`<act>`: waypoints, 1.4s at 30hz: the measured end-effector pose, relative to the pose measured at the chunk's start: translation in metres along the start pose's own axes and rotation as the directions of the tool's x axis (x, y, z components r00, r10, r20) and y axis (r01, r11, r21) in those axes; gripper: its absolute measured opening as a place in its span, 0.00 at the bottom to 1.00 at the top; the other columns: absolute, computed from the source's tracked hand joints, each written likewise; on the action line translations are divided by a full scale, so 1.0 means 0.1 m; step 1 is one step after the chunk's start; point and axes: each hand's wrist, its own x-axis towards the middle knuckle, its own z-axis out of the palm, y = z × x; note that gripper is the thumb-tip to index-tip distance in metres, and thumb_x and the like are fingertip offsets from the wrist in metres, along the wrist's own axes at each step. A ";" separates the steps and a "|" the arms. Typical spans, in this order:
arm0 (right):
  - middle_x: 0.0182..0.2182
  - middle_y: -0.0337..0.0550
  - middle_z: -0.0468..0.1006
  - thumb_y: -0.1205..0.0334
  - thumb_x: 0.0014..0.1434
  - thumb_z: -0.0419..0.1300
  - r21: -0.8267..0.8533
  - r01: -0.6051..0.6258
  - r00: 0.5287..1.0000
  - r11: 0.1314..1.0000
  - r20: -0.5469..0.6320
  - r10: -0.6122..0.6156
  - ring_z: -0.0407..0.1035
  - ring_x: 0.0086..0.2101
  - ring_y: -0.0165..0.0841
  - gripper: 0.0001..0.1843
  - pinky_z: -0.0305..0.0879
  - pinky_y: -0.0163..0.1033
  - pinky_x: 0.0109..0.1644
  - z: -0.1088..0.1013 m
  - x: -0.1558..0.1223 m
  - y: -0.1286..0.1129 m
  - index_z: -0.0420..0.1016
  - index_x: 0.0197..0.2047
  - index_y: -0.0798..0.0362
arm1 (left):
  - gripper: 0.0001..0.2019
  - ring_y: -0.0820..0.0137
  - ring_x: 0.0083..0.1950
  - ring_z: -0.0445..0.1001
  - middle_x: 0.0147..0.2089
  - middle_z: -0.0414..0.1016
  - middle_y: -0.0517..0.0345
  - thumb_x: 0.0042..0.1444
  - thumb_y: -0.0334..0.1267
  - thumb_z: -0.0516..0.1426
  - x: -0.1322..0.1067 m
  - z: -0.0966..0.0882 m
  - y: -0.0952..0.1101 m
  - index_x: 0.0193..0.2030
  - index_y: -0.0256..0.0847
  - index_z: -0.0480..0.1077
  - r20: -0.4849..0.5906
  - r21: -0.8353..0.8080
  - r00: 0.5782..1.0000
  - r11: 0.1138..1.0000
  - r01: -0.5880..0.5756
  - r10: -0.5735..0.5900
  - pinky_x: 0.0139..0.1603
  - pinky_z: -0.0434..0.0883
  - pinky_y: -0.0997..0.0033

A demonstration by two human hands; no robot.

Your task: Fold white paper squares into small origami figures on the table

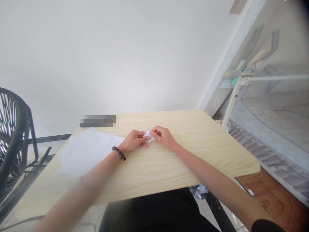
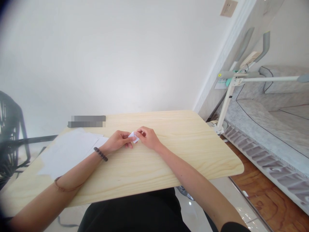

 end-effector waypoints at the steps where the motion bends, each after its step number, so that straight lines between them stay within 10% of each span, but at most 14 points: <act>1: 0.22 0.37 0.69 0.54 0.54 0.50 -0.001 -0.010 1.000 1.000 0.004 0.010 0.59 0.21 0.23 0.13 0.56 0.30 0.25 -0.01 0.00 0.00 0.68 0.29 0.56 | 0.19 0.69 0.27 0.72 0.25 0.74 0.51 0.49 0.51 0.52 0.00 0.00 0.00 0.31 0.34 0.71 -0.004 -0.021 1.000 1.000 0.007 -0.007 0.25 0.66 0.74; 17: 0.19 0.36 0.65 0.55 0.56 0.48 -0.049 0.029 0.993 0.998 0.111 -0.023 0.56 0.20 0.23 0.15 0.53 0.29 0.25 -0.03 -0.01 -0.01 0.69 0.28 0.57 | 0.15 0.70 0.33 0.70 0.32 0.70 0.54 0.51 0.47 0.52 -0.01 -0.01 -0.01 0.35 0.35 0.64 -0.105 -0.162 0.991 0.981 -0.104 0.087 0.28 0.70 0.72; 42: 0.16 0.34 0.64 0.54 0.57 0.47 0.008 -0.010 0.978 1.000 0.207 0.008 0.58 0.18 0.22 0.18 0.53 0.28 0.23 -0.06 -0.02 -0.03 0.63 0.22 0.56 | 0.13 0.71 0.31 0.69 0.29 0.72 0.55 0.44 0.43 0.58 -0.02 -0.02 -0.03 0.32 0.35 0.69 0.025 -0.123 0.995 0.988 -0.090 0.094 0.35 0.68 0.69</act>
